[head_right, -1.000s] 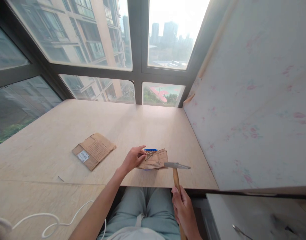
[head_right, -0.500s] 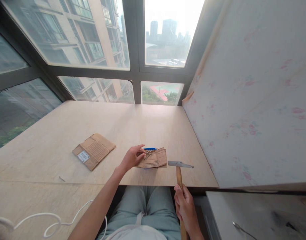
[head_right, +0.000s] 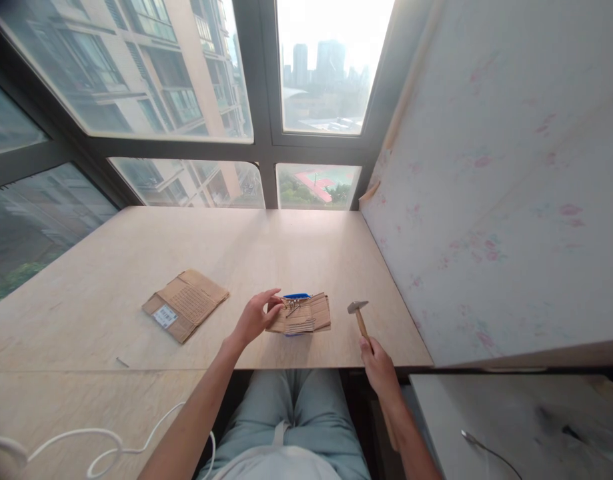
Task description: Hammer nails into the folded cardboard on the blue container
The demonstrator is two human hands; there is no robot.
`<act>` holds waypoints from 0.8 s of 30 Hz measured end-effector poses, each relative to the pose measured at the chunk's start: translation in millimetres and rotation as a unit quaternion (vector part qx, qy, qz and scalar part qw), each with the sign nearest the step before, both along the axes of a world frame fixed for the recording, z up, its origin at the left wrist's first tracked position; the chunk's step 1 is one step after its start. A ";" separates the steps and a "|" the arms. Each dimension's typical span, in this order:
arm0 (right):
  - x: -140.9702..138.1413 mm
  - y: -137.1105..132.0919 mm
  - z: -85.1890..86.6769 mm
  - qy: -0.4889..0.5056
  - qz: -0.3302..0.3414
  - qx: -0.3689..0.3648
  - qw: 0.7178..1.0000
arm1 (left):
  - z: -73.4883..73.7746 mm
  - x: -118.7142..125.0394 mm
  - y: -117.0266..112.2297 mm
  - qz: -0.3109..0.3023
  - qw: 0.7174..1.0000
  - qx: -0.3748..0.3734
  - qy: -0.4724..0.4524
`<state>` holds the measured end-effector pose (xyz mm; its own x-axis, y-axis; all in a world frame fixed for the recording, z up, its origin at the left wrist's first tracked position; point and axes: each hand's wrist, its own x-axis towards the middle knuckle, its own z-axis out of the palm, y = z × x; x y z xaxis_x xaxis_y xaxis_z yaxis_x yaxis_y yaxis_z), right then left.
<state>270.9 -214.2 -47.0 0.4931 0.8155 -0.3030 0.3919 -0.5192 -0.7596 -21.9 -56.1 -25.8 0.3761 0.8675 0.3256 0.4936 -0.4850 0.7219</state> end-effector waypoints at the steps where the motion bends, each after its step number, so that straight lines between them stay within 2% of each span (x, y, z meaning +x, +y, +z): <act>1: 5.4 5.0 -0.4 -0.034 0.011 -0.009 0.999 | 1.7 0.8 0.0 0.005 1.000 0.005 0.002; 6: 17.7 29.9 -2.0 -0.170 0.063 -0.069 0.981 | 11.4 -3.8 -2.5 0.037 0.999 0.019 -0.002; 9: 14.9 43.3 -5.3 -0.222 0.090 -0.089 0.967 | 15.6 -16.1 -16.0 0.086 0.996 0.024 -0.031; 11: 11.4 50.8 -8.3 -0.248 0.102 -0.096 0.959 | 18.3 -25.8 -34.1 0.136 0.989 0.020 -0.052; 14: 6.7 59.2 -12.9 -0.279 0.107 -0.103 0.949 | 24.0 -39.2 -73.2 0.196 0.978 -0.003 -0.070; 19: 4.9 65.7 -17.1 -0.317 0.105 -0.106 0.937 | 42.7 -64.0 -143.2 0.205 0.975 -0.045 -0.070; 24: 7.6 68.0 -18.4 -0.350 0.110 -0.106 0.924 | 75.1 -100.6 -182.1 0.180 0.982 -0.028 -0.046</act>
